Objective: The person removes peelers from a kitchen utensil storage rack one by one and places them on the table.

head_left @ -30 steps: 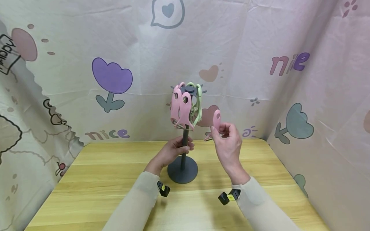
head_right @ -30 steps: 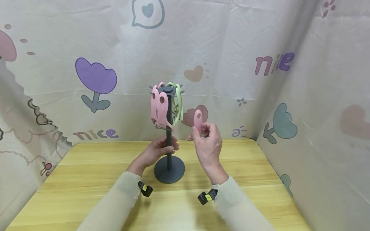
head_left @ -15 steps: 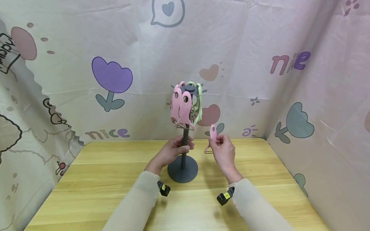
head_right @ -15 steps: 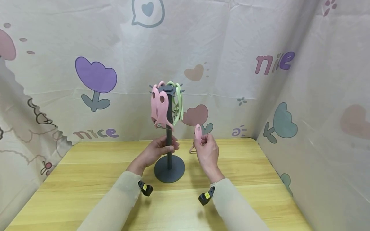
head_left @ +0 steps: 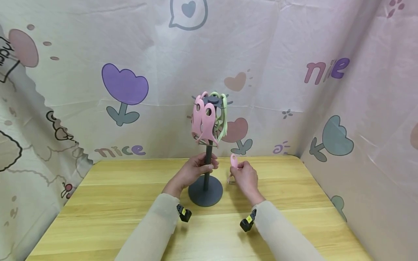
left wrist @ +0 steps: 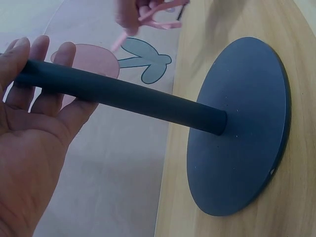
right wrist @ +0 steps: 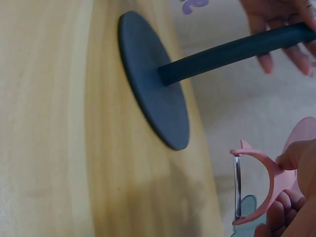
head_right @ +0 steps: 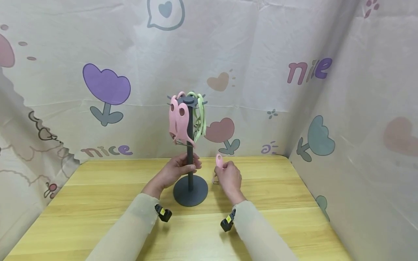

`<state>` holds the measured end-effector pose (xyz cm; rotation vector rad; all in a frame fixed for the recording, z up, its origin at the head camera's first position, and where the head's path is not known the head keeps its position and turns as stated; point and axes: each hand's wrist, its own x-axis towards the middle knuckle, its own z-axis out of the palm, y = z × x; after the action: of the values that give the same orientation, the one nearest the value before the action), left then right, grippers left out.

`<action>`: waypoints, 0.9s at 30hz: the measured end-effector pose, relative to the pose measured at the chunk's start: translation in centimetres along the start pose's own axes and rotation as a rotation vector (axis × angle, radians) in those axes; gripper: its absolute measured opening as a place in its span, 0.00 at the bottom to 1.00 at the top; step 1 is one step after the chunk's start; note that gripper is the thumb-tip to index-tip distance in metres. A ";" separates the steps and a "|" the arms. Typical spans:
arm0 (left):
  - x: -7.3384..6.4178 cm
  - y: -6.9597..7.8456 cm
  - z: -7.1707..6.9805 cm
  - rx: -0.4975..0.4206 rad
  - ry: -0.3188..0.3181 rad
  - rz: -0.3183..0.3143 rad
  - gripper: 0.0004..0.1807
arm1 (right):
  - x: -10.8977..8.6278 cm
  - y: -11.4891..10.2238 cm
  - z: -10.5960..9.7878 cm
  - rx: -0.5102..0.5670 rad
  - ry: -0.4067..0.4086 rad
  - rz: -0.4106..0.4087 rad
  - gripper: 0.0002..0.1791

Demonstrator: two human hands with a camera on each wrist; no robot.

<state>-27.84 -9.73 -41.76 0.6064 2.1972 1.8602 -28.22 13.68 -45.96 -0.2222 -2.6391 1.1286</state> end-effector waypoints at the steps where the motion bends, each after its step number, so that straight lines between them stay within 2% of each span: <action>1: 0.0 0.0 0.0 -0.002 0.000 -0.001 0.16 | 0.0 0.1 0.2 -0.009 -0.008 0.004 0.17; 8: -0.1 0.1 0.0 -0.002 -0.006 0.009 0.16 | 0.4 1.0 1.2 -0.082 -0.048 0.022 0.17; 17: -0.1 0.0 -0.1 0.012 -0.004 -0.001 0.16 | 0.5 1.4 1.9 -0.112 -0.099 0.029 0.17; 27: -0.2 0.1 0.0 0.012 0.003 -0.010 0.15 | 0.7 1.7 2.5 -0.202 -0.113 0.049 0.16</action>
<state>-27.68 -9.77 -41.72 0.5937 2.2108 1.8452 -29.55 13.36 -48.74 -0.2710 -2.8637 0.9127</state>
